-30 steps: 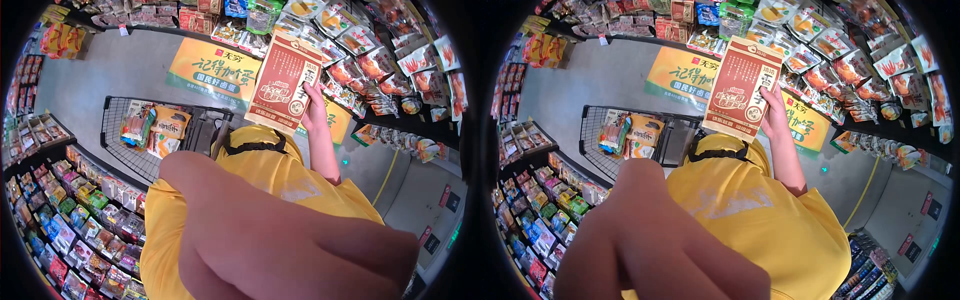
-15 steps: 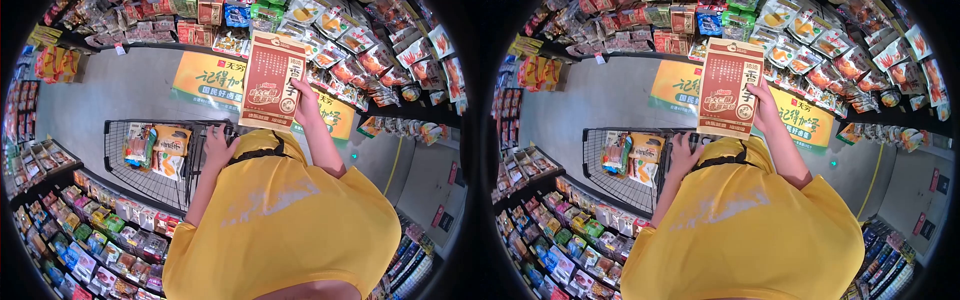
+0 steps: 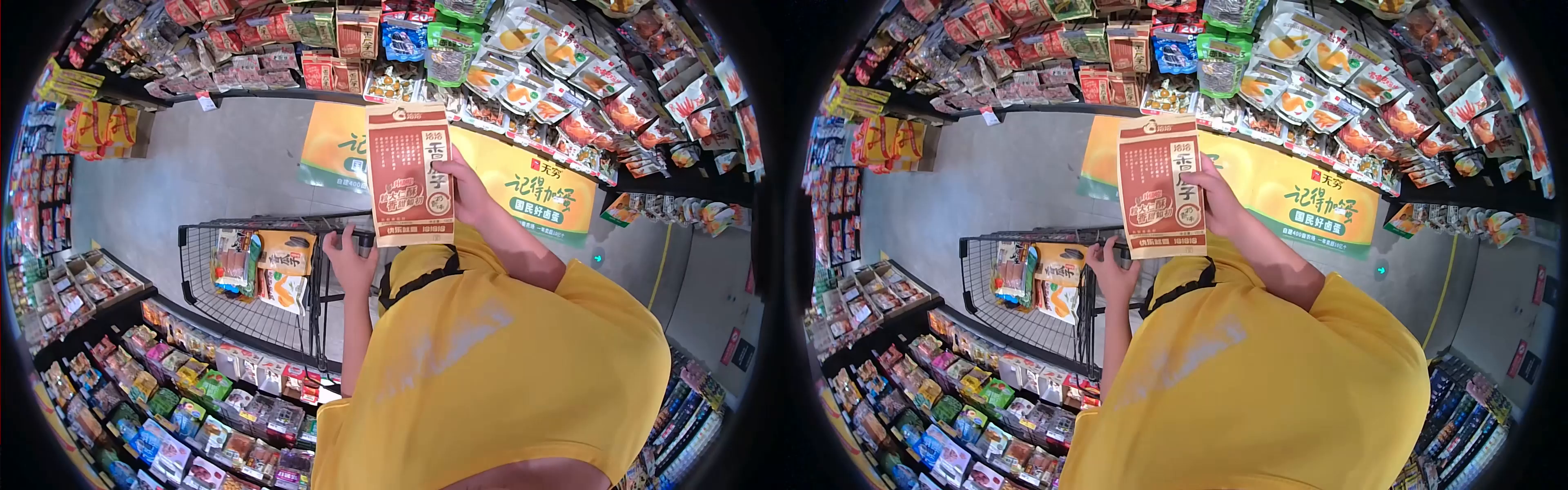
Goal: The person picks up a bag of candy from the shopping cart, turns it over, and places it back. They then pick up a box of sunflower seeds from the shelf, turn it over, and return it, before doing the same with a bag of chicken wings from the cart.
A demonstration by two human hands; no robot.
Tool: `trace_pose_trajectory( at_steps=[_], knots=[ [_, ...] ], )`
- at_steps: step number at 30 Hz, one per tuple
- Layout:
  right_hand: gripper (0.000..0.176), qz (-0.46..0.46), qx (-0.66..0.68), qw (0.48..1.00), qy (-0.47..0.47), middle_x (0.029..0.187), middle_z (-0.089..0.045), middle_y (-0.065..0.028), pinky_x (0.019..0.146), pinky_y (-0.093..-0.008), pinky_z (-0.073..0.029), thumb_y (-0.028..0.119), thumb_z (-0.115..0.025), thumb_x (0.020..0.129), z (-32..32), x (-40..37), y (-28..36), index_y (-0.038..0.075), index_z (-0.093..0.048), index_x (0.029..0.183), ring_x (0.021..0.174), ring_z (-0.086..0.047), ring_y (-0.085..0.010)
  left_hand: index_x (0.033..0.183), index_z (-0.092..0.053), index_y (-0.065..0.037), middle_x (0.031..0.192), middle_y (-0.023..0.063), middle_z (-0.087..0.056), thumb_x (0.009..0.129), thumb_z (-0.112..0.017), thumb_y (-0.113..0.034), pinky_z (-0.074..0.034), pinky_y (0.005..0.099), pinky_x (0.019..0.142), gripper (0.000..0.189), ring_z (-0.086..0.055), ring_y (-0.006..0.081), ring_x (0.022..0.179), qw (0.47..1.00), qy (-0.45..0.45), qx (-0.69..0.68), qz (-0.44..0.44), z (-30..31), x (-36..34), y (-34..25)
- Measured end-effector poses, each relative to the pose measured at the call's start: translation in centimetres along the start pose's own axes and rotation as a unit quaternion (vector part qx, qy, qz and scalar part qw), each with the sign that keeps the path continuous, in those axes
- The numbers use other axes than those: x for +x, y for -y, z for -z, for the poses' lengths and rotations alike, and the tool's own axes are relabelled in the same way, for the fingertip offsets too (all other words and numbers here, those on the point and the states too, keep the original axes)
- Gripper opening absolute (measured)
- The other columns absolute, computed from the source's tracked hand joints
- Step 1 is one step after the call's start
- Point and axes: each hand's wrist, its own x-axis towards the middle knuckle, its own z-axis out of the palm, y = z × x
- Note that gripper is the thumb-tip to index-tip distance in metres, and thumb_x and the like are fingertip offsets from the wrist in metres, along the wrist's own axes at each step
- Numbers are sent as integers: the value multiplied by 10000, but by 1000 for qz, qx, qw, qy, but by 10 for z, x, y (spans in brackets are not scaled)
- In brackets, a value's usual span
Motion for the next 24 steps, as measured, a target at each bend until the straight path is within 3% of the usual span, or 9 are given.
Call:
trace_pose_trajectory(
  at_steps=[7, 17, 19, 21, 22, 23, 24],
  knots=[
    [534, -35, 64, 997, -19, 1182, -495, -84, 859, -368, -503, 55, -499, 822, 8, 90, 1, 111, -311, 1319, 1045, -552, -214, 1169, -512, -123, 1235, 179, -302, 612, -713, -112, -416, 412, 903, 592, -435, 351, 1072, 998, 16, 3, 63, 16, 50, 11],
    [554, -63, 87, 993, 48, 1193, -520, -88, 869, -383, -495, 78, -540, 809, -23, 248, 60, 120, -337, 1323, 1038, -566, -218, 1230, -436, -87, 1302, 246, -191, 678, -648, -84, -427, 434, 857, 591, -457, 399, 986, 994, 17, 59, 88, 29, 114, 24],
    [542, -63, 83, 994, 39, 1185, -529, -89, 874, -391, -498, 62, -532, 811, -30, 269, 69, 122, -343, 1315, 1032, -574, -221, 1218, -449, -85, 1282, 261, -235, 680, -644, -95, -391, 435, 888, 572, -442, 398, 1006, 995, 14, 44, 93, 34, 122, 36],
    [542, -79, 76, 993, 53, 1202, -518, -88, 887, -396, -495, 57, -523, 814, -33, 287, 73, 128, -337, 1319, 1063, -563, -224, 1196, -469, -76, 1257, 246, -295, 675, -653, -129, -346, 420, 918, 555, -421, 396, 1032, 979, 28, 202, 15, 42, 134, 43],
    [565, -81, 65, 993, 57, 1226, -501, -96, 889, -392, -497, 40, -508, 816, -32, 296, 70, 123, -303, 1336, 1096, -549, -231, 1186, -479, -53, 1200, 215, -389, 693, -635, -146, -310, 395, 938, 525, -404, 384, 1058, 959, 30, 281, 14, 53, 149, 20],
    [565, -79, 64, 993, 56, 1226, -501, -96, 889, -392, -497, 40, -508, 816, -29, 302, 69, 123, -303, 1336, 1096, -549, -231, 1186, -479, -53, 1200, 215, -389, 693, -635, -146, -310, 395, 938, 525, -404, 384, 1058, 959, 30, 280, 12, 56, 165, 14],
    [557, -86, 66, 991, 73, 1211, -501, -97, 876, -376, -503, 23, -508, 811, -30, 308, 68, 108, -304, 1323, 1080, -554, -227, 1183, -481, -44, 1180, 190, -415, 729, -622, -157, -324, 385, 926, 489, -419, 354, 1053, 988, 21, 151, 21, 62, 186, 15]
  ],
)
